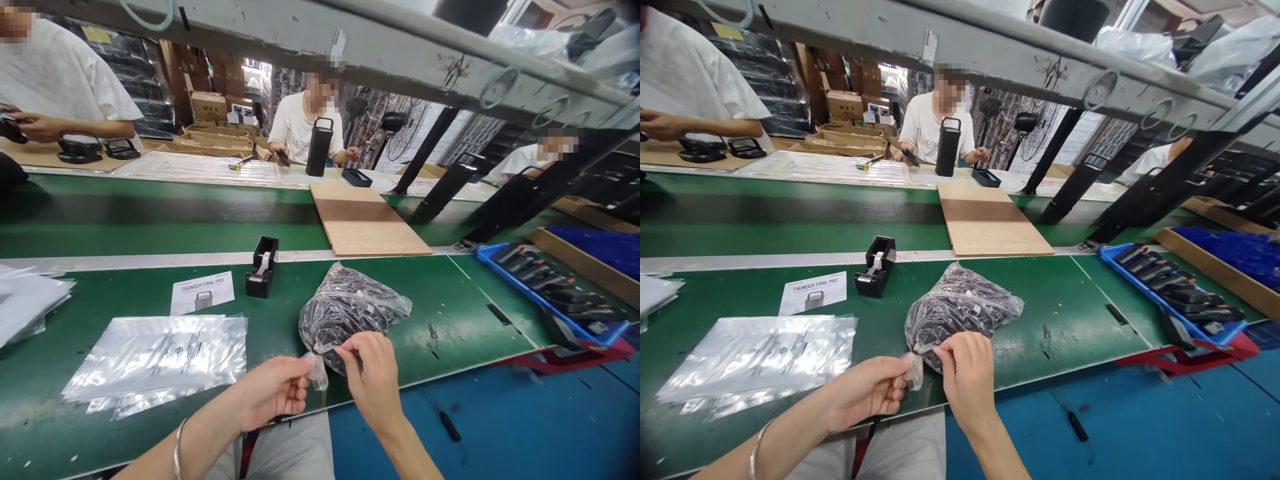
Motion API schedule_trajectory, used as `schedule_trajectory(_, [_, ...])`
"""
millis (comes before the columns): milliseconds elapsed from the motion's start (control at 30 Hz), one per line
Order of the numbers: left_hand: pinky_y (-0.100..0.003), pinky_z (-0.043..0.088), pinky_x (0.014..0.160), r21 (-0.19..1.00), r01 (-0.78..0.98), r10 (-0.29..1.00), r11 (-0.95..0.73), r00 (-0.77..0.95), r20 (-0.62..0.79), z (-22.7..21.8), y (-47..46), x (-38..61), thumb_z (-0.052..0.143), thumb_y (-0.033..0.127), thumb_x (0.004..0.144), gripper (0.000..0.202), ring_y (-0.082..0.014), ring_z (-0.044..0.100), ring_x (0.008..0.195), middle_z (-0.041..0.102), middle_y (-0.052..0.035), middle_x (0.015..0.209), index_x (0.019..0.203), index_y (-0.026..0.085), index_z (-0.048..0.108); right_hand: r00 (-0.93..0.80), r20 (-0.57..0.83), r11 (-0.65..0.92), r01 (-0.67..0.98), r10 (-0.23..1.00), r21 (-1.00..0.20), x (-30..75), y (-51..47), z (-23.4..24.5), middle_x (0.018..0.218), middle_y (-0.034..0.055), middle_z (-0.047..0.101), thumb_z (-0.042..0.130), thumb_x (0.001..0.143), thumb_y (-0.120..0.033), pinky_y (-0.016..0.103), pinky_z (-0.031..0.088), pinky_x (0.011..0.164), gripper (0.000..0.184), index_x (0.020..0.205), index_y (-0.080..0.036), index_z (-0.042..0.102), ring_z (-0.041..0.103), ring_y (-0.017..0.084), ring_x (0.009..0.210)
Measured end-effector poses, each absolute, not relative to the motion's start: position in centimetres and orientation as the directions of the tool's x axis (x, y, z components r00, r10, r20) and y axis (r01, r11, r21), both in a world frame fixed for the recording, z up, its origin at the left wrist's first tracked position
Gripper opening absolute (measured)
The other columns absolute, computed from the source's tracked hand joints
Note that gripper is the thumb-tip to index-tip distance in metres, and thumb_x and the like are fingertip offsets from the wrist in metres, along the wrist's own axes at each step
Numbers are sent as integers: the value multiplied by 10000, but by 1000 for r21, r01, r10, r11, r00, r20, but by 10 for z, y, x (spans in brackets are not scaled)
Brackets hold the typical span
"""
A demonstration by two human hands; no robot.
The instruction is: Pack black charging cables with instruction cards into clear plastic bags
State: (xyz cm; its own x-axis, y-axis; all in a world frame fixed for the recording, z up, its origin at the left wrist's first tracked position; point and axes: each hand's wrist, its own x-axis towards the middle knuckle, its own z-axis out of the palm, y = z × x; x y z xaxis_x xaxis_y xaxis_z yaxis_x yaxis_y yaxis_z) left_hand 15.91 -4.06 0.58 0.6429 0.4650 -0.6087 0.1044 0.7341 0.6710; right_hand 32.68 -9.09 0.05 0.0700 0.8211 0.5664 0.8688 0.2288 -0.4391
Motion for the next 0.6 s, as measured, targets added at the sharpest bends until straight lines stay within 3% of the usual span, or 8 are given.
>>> schedule_trajectory(200, [-210,292,506,865,299,660,403,560,-501,-7,-57,151,467,474,765,356,-77,343,482,361,76,505,571,181,409,65,464,161,888,883,-431,322,-105,0,730,24,542,491,836,-205,314,346,666,87,754,-190,517,484,173,717])
schedule_trajectory(233, [-216,265,501,885,335,698,322,547,-461,-9,-60,150,453,448,778,347,-84,331,490,343,74,509,558,184,400,33,459,174,900,888,-400,319,-106,2,766,37,544,485,837,-198,314,348,667,63,823,-184,545,484,179,739])
schedule_trajectory(333, [-239,227,521,899,431,791,79,522,-320,-11,-65,150,437,342,794,327,-102,324,526,336,59,543,515,189,361,-147,440,277,929,886,-246,307,-102,9,798,54,531,445,846,-146,306,334,631,220,1022,-198,567,462,183,733])
schedule_trajectory(467, [-253,233,541,838,526,833,-145,523,-183,-11,-70,148,411,239,793,319,-119,362,539,363,40,543,482,190,355,-323,382,377,923,866,-73,297,-94,11,696,44,503,395,837,-63,305,301,591,248,805,-186,609,415,174,653])
schedule_trajectory(600, [-246,256,528,773,586,835,-245,532,-139,-13,-70,145,394,199,796,305,-121,402,530,402,30,537,493,192,421,-359,410,427,900,839,-86,299,-97,2,698,40,527,399,851,-74,303,315,613,249,704,-174,575,454,166,682])
